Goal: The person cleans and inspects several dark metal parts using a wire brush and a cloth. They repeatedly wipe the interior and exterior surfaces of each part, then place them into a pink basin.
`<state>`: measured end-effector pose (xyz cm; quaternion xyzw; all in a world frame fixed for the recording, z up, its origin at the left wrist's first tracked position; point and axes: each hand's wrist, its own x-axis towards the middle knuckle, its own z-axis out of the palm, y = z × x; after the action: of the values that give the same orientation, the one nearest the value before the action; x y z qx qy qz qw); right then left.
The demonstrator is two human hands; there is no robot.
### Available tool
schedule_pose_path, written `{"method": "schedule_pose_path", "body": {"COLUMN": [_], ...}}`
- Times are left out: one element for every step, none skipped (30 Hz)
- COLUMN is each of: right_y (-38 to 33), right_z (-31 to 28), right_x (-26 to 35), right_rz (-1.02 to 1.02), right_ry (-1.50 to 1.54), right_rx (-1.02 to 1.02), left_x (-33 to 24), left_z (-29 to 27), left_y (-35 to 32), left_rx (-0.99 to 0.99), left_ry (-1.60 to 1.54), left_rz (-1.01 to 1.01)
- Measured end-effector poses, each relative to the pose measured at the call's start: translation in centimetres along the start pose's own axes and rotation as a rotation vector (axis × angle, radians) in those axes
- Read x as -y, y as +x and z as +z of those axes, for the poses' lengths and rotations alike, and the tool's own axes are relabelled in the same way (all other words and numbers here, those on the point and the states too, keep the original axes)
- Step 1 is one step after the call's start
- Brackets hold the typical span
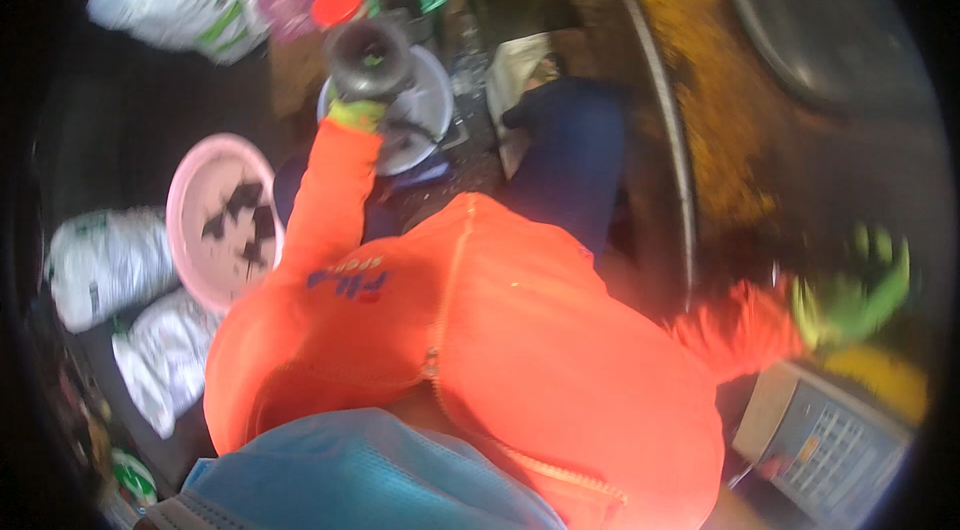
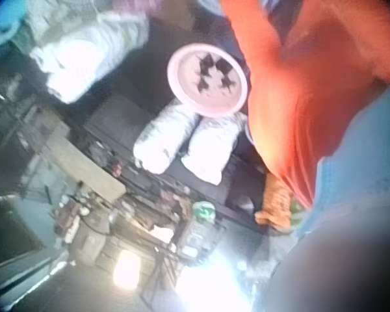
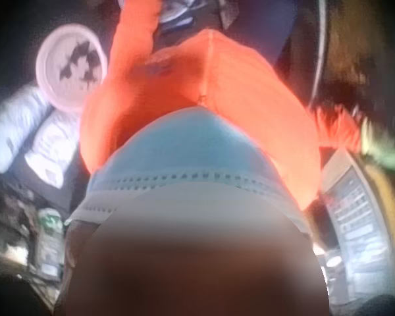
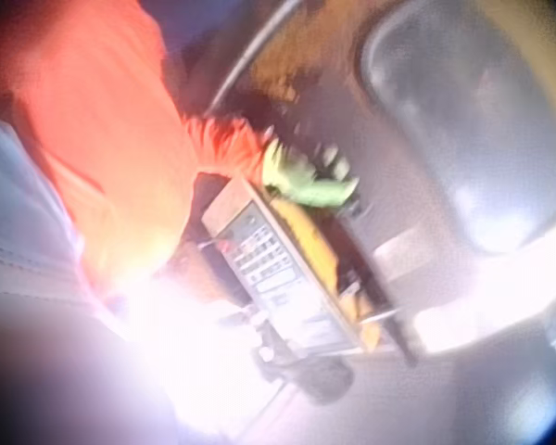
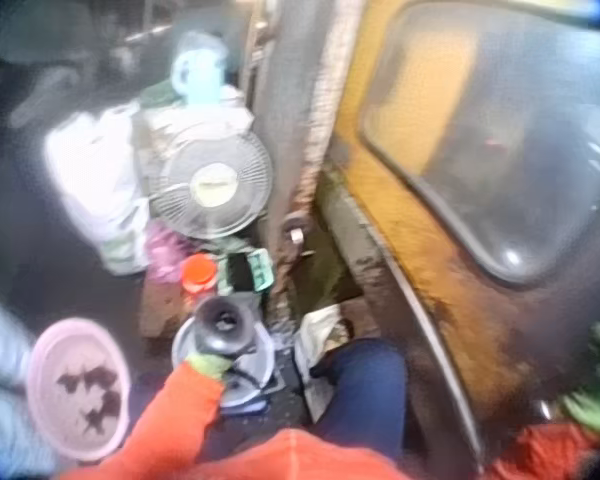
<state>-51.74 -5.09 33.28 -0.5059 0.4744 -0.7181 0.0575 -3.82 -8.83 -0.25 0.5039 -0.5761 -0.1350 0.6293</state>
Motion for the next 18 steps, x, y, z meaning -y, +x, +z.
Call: {"method": "schedule_pose_path", "body": {"right_y": [1.0, 1.9, 2.8, 3.6, 4.2, 4.8, 5.3, 6.2, 6.3, 6.0, 6.0, 6.2, 5.9, 5.9, 6.2, 6.7, 8.0, 10.0], "right_z": [0.8, 2.0, 3.3, 4.7, 6.7, 8.5, 10.4, 12.4, 15.2, 17.2, 19.3, 21.0, 22.0, 22.7, 22.6, 22.4, 21.2, 19.6], "right_x": [-0.3, -1.2, -2.1, -3.0, -4.2, -5.0, -5.5, -5.7, -6.0, -6.1, -5.7, -5.2, -4.8, -4.2, -3.7, -3.3, -3.0, -2.9], "right_rz": [-0.032, -0.083, -0.096, -0.102, -0.089, -0.298, -0.418, -0.685, 0.024, 0.096, 0.103, 0.119, 0.145, 0.075, 0.061, 0.05, 0.063, 0.081], "right_ry": [-0.026, 0.017, 0.102, 0.187, 0.373, 0.112, -0.021, -0.213, 0.506, 0.501, 0.45, 0.462, 0.484, 0.407, 0.384, 0.36, 0.137, -0.091], "right_rx": [0.041, 0.086, 0.185, 0.286, 0.317, 0.373, 0.411, 0.405, 0.391, 0.367, 0.339, 0.37, 0.381, 0.399, 0.517, 0.634, 0.71, 0.784], "left_x": [1.0, 2.0, 2.9, 3.7, 4.5, 5.1, 5.7, 6.1, 6.5, 7.0, 7.4, 8.0, 8.4, 8.8, 9.1, 9.4, 9.7, 9.7], "left_z": [0.4, 0.7, 1.2, 1.3, 1.6, 1.7, 2.0, 2.7, 2.7, 2.9, 3.2, 3.3, 3.7, 4.1, 4.0, 3.8, 3.5, 2.9], "left_y": [0.0, -0.2, -0.4, -0.5, -0.7, -1.1, -1.4, -2.2, -2.7, -3.3, -4.0, -4.2, -5.1, -5.8, -6.6, -7.3, -7.9, -8.7], "left_rx": [0.025, -0.002, -0.071, 0.122, 0.164, 0.207, 0.179, 0.027, 0.07, 0.137, 0.193, 0.269, 0.176, 0.085, 0.079, 0.076, 0.068, 0.057], "left_ry": [-0.444, -0.914, -1.254, -0.371, -0.085, 0.044, -0.433, -0.565, -0.213, -0.004, 0.204, 0.24, 0.014, -0.215, -0.252, -0.249, -0.262, -0.257], "left_rz": [-0.159, -0.396, -0.555, -0.264, -0.184, -0.176, -0.441, -0.557, -0.309, -0.248, -0.178, -0.223, -0.334, -0.442, -0.496, -0.528, -0.563, -0.587]}}
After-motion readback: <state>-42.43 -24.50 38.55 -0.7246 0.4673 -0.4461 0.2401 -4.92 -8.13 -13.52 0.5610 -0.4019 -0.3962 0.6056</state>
